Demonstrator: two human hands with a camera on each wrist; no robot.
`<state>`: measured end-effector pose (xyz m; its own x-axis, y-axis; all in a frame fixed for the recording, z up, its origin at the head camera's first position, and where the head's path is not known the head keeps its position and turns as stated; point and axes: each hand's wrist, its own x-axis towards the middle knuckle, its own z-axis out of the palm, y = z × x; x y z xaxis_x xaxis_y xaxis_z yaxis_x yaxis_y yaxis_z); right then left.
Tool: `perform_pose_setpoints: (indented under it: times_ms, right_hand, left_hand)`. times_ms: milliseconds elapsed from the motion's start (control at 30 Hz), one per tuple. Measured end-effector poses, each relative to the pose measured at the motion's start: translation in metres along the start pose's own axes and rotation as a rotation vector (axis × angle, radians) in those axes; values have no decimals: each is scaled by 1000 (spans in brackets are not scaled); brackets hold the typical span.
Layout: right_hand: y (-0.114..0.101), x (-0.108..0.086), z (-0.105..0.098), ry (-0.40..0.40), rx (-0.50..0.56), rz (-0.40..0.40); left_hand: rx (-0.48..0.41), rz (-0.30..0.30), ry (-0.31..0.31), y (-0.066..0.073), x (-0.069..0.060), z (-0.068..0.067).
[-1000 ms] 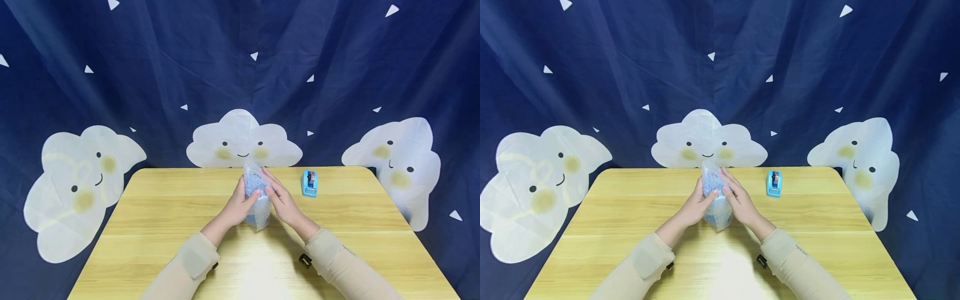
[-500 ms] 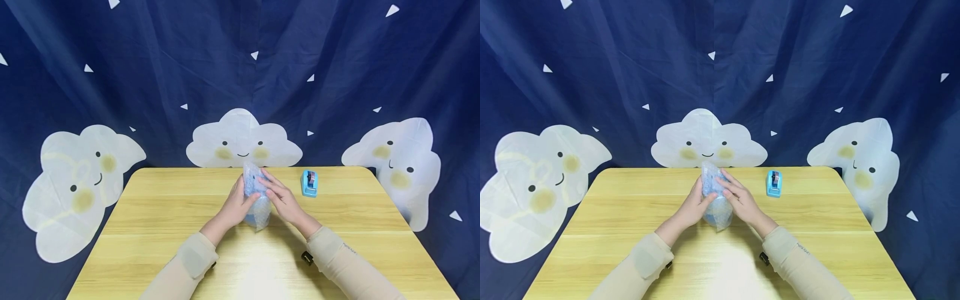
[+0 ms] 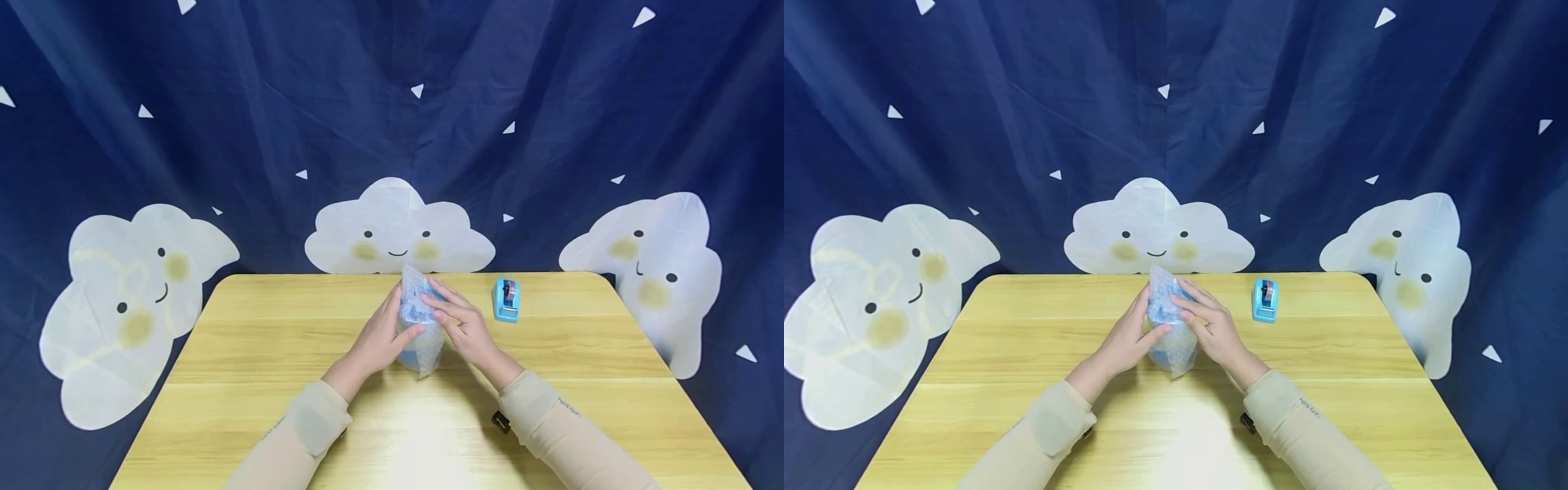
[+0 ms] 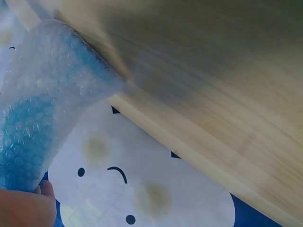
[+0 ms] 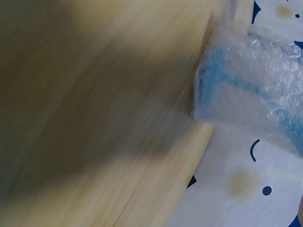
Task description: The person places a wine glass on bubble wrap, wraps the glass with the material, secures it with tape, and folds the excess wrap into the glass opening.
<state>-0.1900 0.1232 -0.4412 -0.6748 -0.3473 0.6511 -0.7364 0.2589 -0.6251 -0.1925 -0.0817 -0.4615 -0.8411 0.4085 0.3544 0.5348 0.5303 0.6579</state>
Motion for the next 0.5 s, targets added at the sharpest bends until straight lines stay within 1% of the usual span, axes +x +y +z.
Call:
perform_pose_setpoints:
  times_ms: [100, 200, 300, 400, 500]
  right_hand:
    - [15, -3, 4, 52, 14, -49]
    - [29, -7, 7, 92, 16, -78]
    - [36, -10, 8, 112, 19, -100]
    - [38, -11, 7, 102, 25, -142]
    - [40, -13, 5, 66, 16, -215]
  left_hand:
    - [5, -12, 8, 1, 0, 1]
    - [13, -19, 8, 3, -1, 1]
    - [15, -26, 2, 4, -2, 1]
    - [13, -35, -7, 6, -2, 0]
    - [-2, -31, -10, 7, -3, 1]
